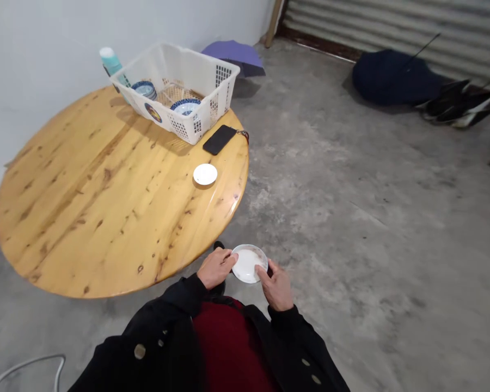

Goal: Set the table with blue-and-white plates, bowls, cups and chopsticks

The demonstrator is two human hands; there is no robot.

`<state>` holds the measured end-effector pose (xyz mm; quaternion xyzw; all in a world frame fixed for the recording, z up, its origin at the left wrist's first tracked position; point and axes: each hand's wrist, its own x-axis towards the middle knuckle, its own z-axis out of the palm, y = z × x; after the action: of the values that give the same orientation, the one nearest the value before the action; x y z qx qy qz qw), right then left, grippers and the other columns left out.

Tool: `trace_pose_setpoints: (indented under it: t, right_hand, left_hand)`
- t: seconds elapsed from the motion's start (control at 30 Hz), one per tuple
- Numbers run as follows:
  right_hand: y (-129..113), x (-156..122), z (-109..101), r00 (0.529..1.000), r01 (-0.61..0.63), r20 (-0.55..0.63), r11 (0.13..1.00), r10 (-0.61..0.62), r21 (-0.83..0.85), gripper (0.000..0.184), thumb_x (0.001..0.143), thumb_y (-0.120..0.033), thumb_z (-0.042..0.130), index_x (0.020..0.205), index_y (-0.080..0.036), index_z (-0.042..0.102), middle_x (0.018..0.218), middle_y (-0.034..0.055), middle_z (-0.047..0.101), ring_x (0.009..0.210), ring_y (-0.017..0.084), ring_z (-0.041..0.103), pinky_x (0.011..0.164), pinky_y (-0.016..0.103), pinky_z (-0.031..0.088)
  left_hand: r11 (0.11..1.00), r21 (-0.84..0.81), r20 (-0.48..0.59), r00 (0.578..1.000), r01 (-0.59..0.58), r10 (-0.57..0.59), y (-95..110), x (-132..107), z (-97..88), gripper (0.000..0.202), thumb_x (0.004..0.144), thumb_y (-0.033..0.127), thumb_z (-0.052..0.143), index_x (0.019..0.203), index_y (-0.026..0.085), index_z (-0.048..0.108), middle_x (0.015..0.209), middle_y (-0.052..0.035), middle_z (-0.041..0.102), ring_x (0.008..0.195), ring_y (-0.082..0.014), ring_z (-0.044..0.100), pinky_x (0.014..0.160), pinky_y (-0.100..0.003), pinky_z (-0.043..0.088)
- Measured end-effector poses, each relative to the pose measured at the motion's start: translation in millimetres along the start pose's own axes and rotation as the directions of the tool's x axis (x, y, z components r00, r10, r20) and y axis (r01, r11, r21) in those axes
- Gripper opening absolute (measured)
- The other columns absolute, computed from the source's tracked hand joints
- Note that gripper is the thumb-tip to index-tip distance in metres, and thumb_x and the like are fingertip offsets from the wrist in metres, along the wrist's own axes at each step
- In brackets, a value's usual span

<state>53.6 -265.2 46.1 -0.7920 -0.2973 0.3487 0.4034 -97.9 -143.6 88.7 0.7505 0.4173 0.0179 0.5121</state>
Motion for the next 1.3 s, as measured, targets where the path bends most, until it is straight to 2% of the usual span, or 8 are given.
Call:
trace_pose_setpoints:
  t: [0.1,0.27,0.4,0.57,0.83,1.0,1.1,1.3]
  right_hand:
    - [-14,39,-7,0.999,0.012,0.043,1.000,-0.011,-0.017,0.048,0.077,-0.051,0.052,0.102,-0.014,0.071,0.094,0.0114,0.076,0.087,0.027,0.070,0.081,0.035,0.054]
    - [-56,111,-8,0.991,0.062,0.122,0.994,-0.051,-0.095,0.046,0.077,-0.049,0.055,0.101,-0.014,0.072,0.093,0.0107,0.077,0.085,0.026,0.069,0.082,0.033,0.054]
    - [-88,166,7,0.977,0.132,0.186,0.978,-0.101,-0.163,0.047,0.076,-0.049,0.054,0.101,-0.014,0.073,0.092,0.0094,0.076,0.084,0.026,0.067,0.081,0.034,0.052]
    - [-116,218,37,0.948,0.251,0.250,0.947,-0.198,-0.202,0.045,0.081,-0.046,0.050,0.105,-0.014,0.072,0.090,0.0080,0.073,0.080,0.023,0.063,0.078,0.032,0.050]
    - [-147,279,79,0.845,0.515,0.351,0.788,-0.403,-0.337,0.039,0.087,-0.037,0.044,0.101,-0.014,0.072,0.079,0.0066,0.060,0.073,0.020,0.054,0.075,0.032,0.048]
    - [-151,309,98,0.786,0.580,0.455,0.755,-0.419,-0.305,0.043,0.086,-0.036,0.045,0.112,-0.012,0.069,0.092,0.0109,0.065,0.072,0.021,0.056,0.076,0.034,0.050]
    - [-154,320,106,0.750,0.602,0.520,0.747,-0.408,-0.283,0.046,0.085,-0.034,0.045,0.120,-0.012,0.065,0.105,0.0141,0.068,0.086,0.025,0.062,0.083,0.037,0.051]
    - [-172,329,118,0.648,0.671,0.669,0.687,-0.363,-0.278,0.044,0.087,-0.027,0.045,0.123,-0.010,0.064,0.109,0.0157,0.066,0.101,0.027,0.063,0.090,0.038,0.052]
  left_hand:
    - [0.999,-0.041,-0.046,0.999,-0.010,0.008,5,32,-9.7,0.039,0.096,0.043,0.038,0.065,0.020,0.049,0.068,-0.0012,0.052,0.073,-0.0171,0.052,0.071,-0.030,0.040]
    - [0.992,-0.110,-0.144,0.987,0.054,-0.070,13,78,-39.6,0.033,0.096,0.041,0.040,0.079,0.020,0.060,0.078,-0.0030,0.058,0.080,-0.0186,0.054,0.076,-0.030,0.043]
    - [0.992,-0.111,-0.216,0.972,0.066,-0.089,11,108,-69.2,0.030,0.097,0.039,0.041,0.081,0.020,0.059,0.080,-0.0040,0.058,0.083,-0.0197,0.054,0.079,-0.031,0.043]
    - [0.986,-0.046,-0.335,0.927,0.161,-0.167,8,136,-103.5,0.025,0.099,0.034,0.042,0.089,0.020,0.060,0.085,-0.0050,0.059,0.087,-0.0205,0.056,0.081,-0.030,0.044]
    - [0.912,0.014,-0.485,0.800,0.410,-0.353,5,166,-132.9,0.027,0.099,0.027,0.040,0.110,0.016,0.063,0.103,-0.0116,0.064,0.098,-0.0252,0.064,0.087,-0.034,0.046]
    - [0.860,-0.104,-0.546,0.694,0.500,-0.469,1,183,-135.3,0.033,0.097,0.023,0.043,0.127,0.015,0.055,0.115,-0.0127,0.066,0.110,-0.0258,0.063,0.091,-0.034,0.046]
    - [0.807,-0.175,-0.570,0.610,0.564,-0.550,1,189,-135.9,0.029,0.096,0.023,0.045,0.122,0.014,0.055,0.108,-0.0114,0.068,0.105,-0.0258,0.064,0.086,-0.034,0.046]
    - [0.743,-0.184,-0.633,0.501,0.643,-0.590,-2,195,-139.0,0.019,0.094,0.019,0.046,0.107,0.016,0.060,0.101,-0.0108,0.068,0.096,-0.0253,0.064,0.077,-0.033,0.044]
